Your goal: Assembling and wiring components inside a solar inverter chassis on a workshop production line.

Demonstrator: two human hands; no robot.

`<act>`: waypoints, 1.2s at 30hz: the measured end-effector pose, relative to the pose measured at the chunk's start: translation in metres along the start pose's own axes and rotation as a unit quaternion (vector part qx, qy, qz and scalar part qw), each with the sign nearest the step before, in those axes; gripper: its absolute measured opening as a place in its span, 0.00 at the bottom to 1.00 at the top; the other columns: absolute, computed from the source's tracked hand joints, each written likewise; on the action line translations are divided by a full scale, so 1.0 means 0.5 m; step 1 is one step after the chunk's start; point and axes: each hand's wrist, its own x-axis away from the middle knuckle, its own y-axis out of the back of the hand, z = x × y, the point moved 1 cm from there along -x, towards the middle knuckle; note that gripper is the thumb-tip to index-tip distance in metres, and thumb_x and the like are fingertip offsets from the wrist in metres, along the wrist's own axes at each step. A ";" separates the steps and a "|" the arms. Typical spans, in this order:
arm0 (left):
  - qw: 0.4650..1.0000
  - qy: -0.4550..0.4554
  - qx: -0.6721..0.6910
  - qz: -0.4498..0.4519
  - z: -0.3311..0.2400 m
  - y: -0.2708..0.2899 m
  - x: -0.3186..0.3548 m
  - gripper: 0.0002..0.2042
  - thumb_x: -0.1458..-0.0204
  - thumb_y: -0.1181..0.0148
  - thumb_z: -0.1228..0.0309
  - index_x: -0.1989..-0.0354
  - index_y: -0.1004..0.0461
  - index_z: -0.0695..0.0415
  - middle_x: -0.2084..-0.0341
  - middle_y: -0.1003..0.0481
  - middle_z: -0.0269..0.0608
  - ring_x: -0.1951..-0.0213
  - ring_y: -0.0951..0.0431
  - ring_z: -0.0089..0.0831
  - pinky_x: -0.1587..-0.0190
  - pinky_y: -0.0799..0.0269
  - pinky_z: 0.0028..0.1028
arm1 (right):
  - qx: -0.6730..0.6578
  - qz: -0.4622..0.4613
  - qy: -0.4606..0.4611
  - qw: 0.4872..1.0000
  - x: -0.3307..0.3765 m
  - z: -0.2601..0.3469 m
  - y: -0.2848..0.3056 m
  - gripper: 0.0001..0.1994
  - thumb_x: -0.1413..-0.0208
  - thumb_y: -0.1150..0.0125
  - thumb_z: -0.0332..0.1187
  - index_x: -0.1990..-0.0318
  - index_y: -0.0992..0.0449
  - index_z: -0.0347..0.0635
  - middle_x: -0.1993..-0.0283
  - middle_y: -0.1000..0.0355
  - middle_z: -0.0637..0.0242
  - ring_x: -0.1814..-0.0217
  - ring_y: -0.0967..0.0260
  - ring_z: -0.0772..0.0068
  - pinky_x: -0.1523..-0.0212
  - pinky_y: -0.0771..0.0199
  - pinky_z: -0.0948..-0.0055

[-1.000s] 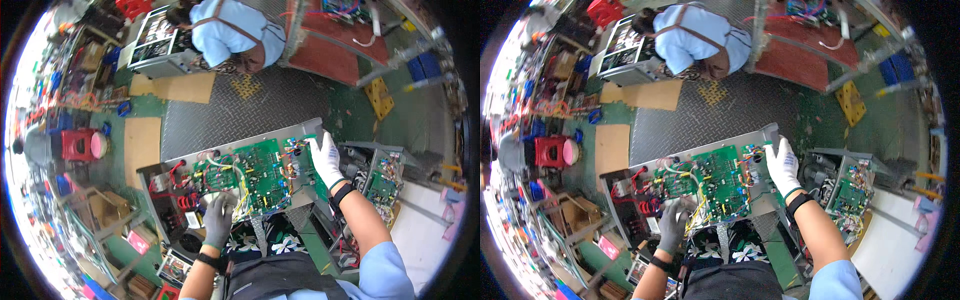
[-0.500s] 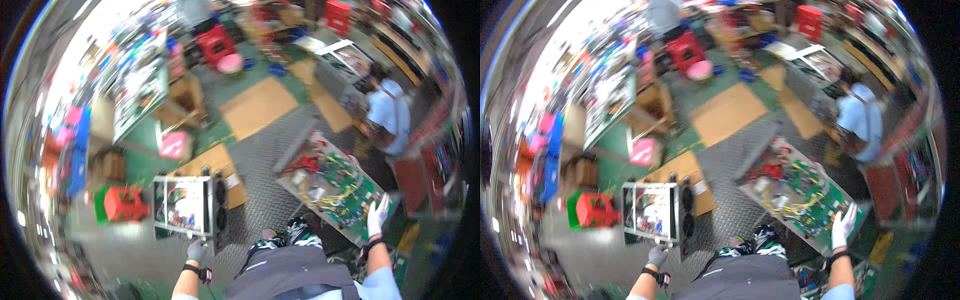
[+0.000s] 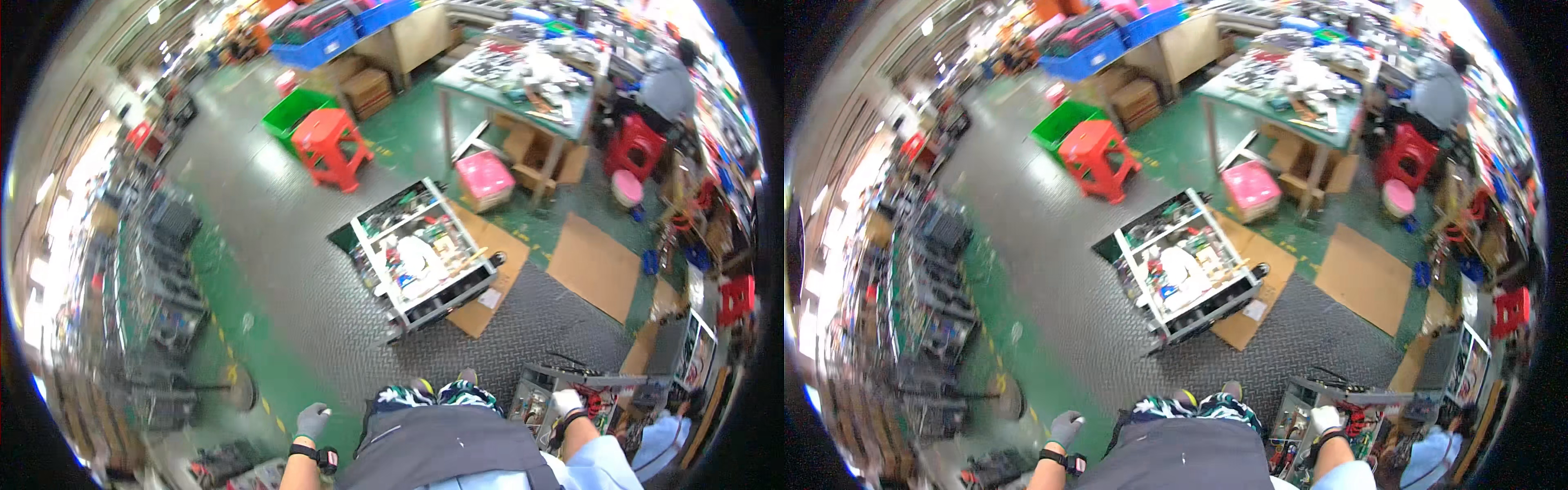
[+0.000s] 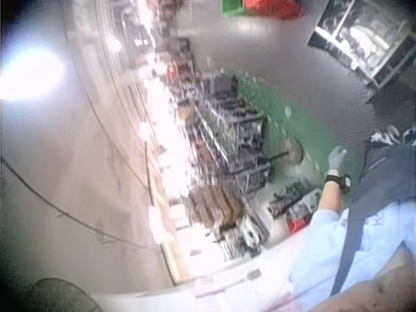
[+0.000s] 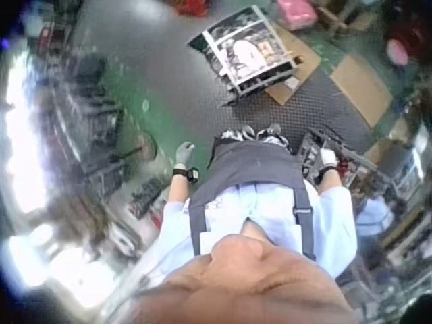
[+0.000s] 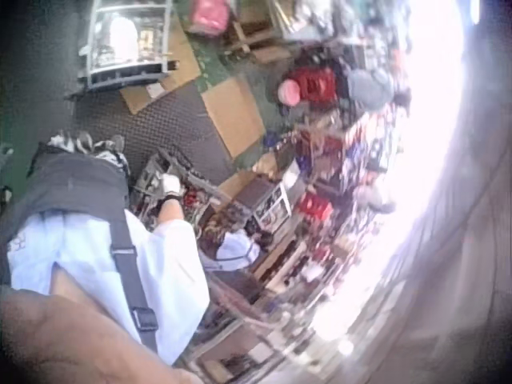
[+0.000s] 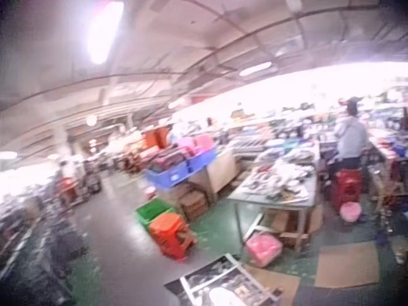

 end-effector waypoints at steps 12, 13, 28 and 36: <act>0.972 0.200 0.100 0.066 0.346 -0.019 -0.085 0.16 0.53 0.40 0.56 0.62 0.21 0.53 0.62 0.22 0.47 0.57 0.23 0.44 0.53 0.30 0.39 | -0.431 -0.124 -0.023 0.894 -0.365 0.422 0.387 0.16 0.45 0.45 0.36 0.54 0.25 0.33 0.63 0.25 0.55 0.66 0.27 0.67 0.62 0.28 0.70; 0.980 0.159 0.107 0.052 0.361 0.003 -0.136 0.16 0.53 0.40 0.56 0.62 0.21 0.53 0.62 0.22 0.48 0.58 0.23 0.45 0.53 0.30 0.39 | -0.405 -0.127 -0.015 0.905 -0.396 0.472 0.367 0.16 0.45 0.45 0.36 0.54 0.25 0.34 0.61 0.25 0.54 0.64 0.27 0.66 0.60 0.28 0.70; 0.998 0.027 0.052 0.028 0.597 0.550 -0.772 0.13 0.51 0.41 0.60 0.61 0.23 0.54 0.64 0.22 0.46 0.60 0.22 0.44 0.56 0.28 0.37 | -0.520 -0.003 -0.253 0.816 -0.293 0.958 0.472 0.17 0.45 0.45 0.38 0.55 0.25 0.31 0.68 0.25 0.62 0.70 0.29 0.72 0.67 0.29 0.71; 0.983 -0.158 0.092 -0.018 0.334 0.878 -1.180 0.14 0.49 0.42 0.63 0.57 0.24 0.57 0.64 0.22 0.46 0.59 0.22 0.40 0.54 0.29 0.35 | -0.247 -0.018 -0.044 0.968 -0.592 1.204 0.631 0.16 0.50 0.44 0.45 0.67 0.21 0.41 0.64 0.24 0.49 0.62 0.26 0.51 0.58 0.27 0.57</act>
